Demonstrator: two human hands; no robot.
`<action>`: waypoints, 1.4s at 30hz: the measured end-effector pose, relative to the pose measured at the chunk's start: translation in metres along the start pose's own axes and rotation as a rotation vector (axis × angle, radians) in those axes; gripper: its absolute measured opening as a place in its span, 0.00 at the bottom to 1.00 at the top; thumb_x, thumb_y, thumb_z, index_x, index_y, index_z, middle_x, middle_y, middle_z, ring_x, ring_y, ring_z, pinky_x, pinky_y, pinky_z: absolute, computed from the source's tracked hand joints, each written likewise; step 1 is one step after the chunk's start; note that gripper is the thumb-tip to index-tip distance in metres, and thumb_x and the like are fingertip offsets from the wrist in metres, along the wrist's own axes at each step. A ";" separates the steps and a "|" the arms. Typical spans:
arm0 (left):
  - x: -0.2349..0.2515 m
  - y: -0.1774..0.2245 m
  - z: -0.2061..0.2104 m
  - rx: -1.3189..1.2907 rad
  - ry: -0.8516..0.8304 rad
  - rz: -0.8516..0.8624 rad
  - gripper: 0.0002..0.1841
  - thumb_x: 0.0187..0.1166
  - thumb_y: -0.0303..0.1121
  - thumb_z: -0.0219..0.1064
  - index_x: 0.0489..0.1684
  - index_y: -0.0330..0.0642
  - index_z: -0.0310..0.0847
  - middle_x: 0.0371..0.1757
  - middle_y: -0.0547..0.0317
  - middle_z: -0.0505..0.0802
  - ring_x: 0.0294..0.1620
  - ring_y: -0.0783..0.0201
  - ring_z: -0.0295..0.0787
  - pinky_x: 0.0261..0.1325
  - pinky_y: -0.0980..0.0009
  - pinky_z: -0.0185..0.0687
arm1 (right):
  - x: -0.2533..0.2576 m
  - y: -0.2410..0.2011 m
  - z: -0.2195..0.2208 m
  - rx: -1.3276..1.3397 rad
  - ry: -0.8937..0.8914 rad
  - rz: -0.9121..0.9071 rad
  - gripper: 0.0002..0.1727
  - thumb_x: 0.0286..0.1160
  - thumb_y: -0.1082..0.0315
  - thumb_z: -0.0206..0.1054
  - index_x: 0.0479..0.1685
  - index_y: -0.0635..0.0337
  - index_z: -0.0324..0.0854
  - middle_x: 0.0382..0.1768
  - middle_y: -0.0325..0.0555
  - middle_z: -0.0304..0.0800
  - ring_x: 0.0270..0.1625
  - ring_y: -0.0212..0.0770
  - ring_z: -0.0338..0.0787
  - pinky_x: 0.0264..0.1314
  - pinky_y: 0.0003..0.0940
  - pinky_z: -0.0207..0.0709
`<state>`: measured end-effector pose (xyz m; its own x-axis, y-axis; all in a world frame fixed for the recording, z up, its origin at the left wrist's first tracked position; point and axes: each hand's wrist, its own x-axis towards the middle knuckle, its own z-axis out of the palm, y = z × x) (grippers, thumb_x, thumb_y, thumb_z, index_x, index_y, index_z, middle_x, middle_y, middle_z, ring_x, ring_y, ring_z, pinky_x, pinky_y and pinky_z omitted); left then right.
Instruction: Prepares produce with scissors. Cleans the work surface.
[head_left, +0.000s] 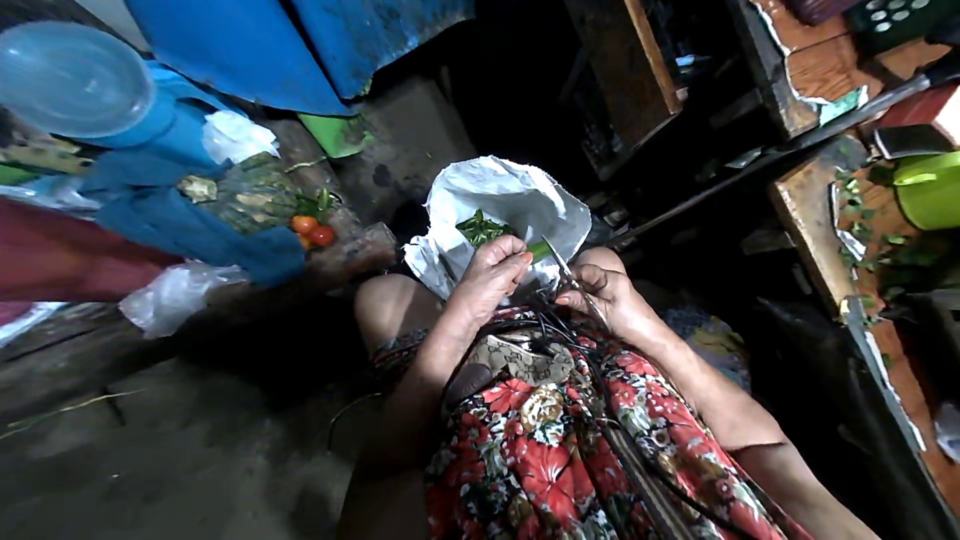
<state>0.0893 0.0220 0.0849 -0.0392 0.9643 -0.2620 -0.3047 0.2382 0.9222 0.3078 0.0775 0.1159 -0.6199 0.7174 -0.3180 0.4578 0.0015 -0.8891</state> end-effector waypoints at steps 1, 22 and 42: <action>0.000 0.001 0.000 0.009 0.011 -0.004 0.08 0.83 0.25 0.57 0.34 0.44 0.78 0.17 0.70 0.73 0.15 0.77 0.64 0.19 0.83 0.57 | 0.000 0.001 0.000 -0.013 0.019 -0.005 0.15 0.74 0.56 0.76 0.49 0.57 0.87 0.27 0.33 0.88 0.26 0.24 0.82 0.31 0.23 0.78; -0.002 -0.002 0.003 0.035 -0.072 0.015 0.08 0.85 0.29 0.56 0.34 0.48 0.77 0.17 0.69 0.71 0.14 0.77 0.61 0.17 0.84 0.53 | 0.005 -0.003 0.005 -0.105 0.007 -0.015 0.21 0.70 0.50 0.78 0.51 0.56 0.88 0.29 0.31 0.87 0.29 0.21 0.82 0.37 0.23 0.80; 0.002 -0.001 0.001 -0.031 0.052 -0.022 0.05 0.87 0.29 0.57 0.43 0.47 0.78 0.22 0.69 0.78 0.16 0.78 0.65 0.18 0.85 0.57 | 0.004 0.002 0.002 -0.153 0.062 0.009 0.23 0.66 0.51 0.81 0.51 0.57 0.87 0.30 0.34 0.89 0.30 0.24 0.84 0.38 0.26 0.82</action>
<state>0.0907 0.0240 0.0842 -0.0818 0.9512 -0.2974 -0.3353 0.2548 0.9070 0.3050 0.0789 0.1122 -0.5772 0.7593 -0.3006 0.5579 0.0979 -0.8241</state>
